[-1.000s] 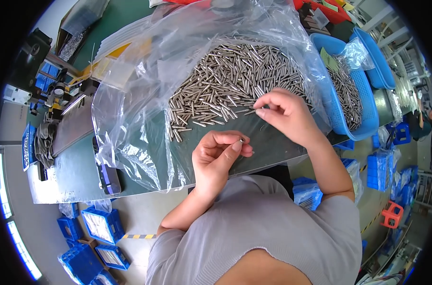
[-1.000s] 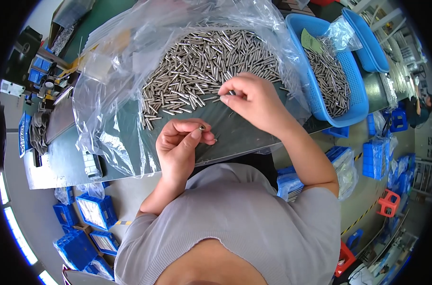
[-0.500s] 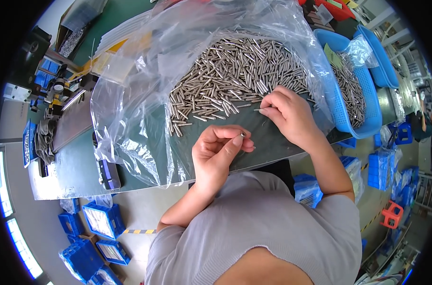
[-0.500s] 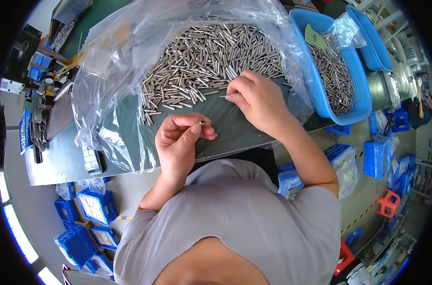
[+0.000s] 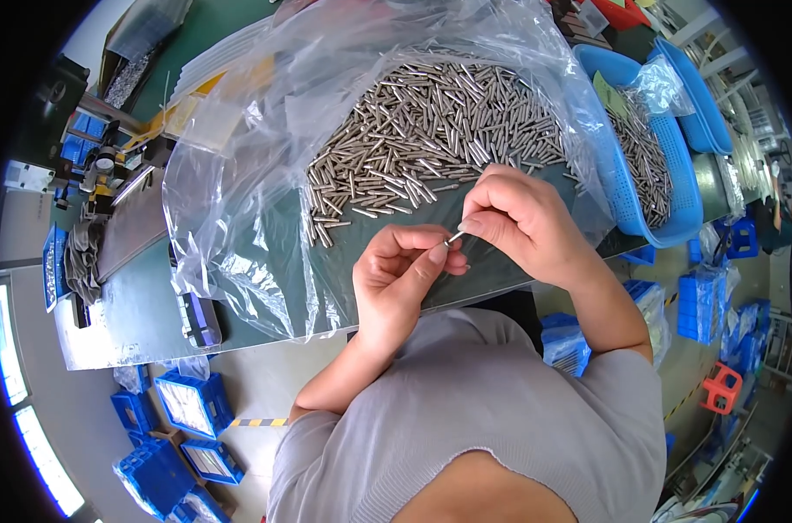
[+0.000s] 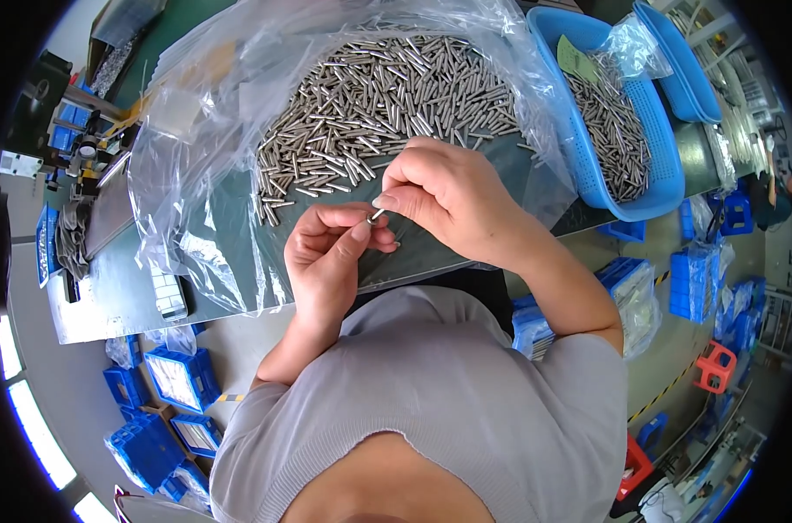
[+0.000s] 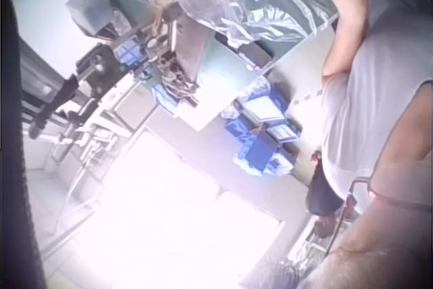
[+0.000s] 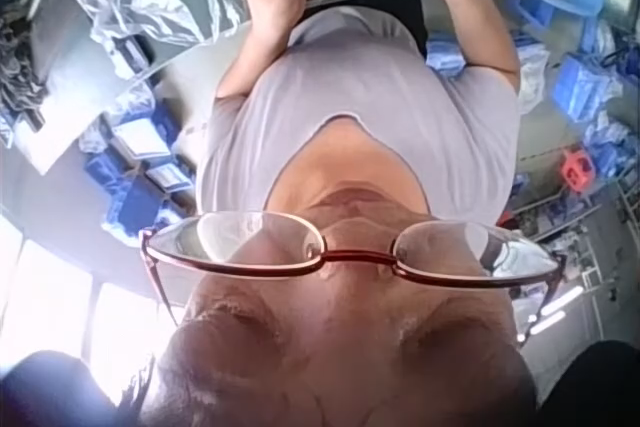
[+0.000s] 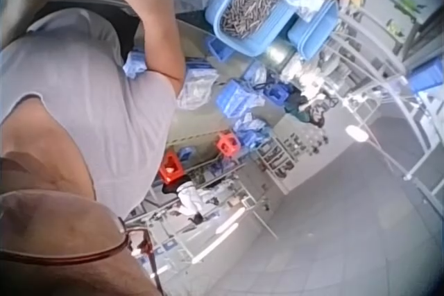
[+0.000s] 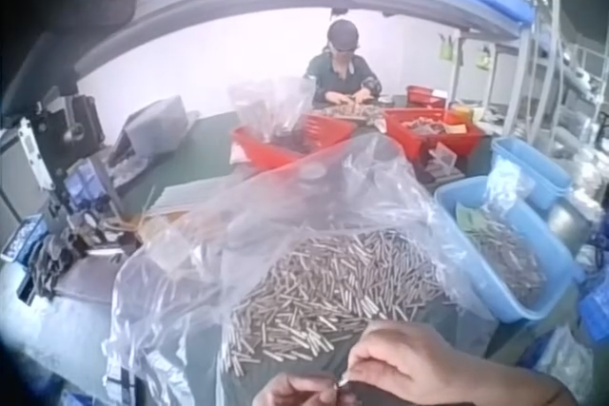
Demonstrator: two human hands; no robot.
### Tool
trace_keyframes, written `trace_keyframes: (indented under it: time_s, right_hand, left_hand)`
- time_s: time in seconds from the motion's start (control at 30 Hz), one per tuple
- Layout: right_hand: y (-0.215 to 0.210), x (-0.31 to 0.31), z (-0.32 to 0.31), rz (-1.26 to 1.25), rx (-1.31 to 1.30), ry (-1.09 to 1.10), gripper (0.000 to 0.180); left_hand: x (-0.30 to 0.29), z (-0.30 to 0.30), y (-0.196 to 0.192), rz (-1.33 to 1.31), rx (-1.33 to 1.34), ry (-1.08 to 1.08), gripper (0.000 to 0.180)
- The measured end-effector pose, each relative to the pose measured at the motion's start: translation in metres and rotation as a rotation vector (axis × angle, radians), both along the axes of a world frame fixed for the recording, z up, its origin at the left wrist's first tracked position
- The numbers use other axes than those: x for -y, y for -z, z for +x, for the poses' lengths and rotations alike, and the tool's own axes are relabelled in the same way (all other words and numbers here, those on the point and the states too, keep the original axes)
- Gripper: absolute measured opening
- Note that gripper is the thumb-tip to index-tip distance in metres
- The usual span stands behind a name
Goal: Assembling small metal components by hand at a factory workbench.
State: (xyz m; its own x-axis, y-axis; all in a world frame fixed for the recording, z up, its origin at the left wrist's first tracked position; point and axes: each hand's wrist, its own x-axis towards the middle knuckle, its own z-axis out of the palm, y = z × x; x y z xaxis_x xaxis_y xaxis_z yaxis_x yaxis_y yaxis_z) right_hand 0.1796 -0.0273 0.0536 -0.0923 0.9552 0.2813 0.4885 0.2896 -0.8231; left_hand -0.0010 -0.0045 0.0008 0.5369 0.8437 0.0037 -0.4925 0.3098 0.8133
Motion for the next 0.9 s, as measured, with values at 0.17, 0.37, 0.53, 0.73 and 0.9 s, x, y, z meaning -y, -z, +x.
trace_keyframes:
  time_s: [0.17, 0.37, 0.53, 0.73, 0.9]
  right_hand:
    - [0.008, -0.001, -0.012, -0.114, -0.094, -0.039, 0.012]
    - [0.022, 0.001, -0.018, -0.197, -0.311, -0.007, 0.011]
    - [0.023, 0.003, -0.006, -0.113, -0.325, 0.19, 0.012]
    - [0.011, -0.014, 0.022, -0.511, -0.967, 0.091, 0.015]
    - [0.017, -0.021, 0.011, -0.06, 0.29, 0.13, 0.012]
  left_hand:
    - [-0.001, -0.001, 0.002, 0.043, 0.013, 0.013, 0.008]
    - [-0.002, 0.001, 0.0, 0.034, 0.002, -0.015, 0.007]
    - [-0.001, 0.001, -0.001, -0.011, 0.036, -0.019, 0.006]
    - [-0.001, 0.0, 0.003, -0.005, 0.049, -0.007, 0.006]
    - [0.0, -0.001, 0.001, -0.011, 0.048, -0.014, 0.006]
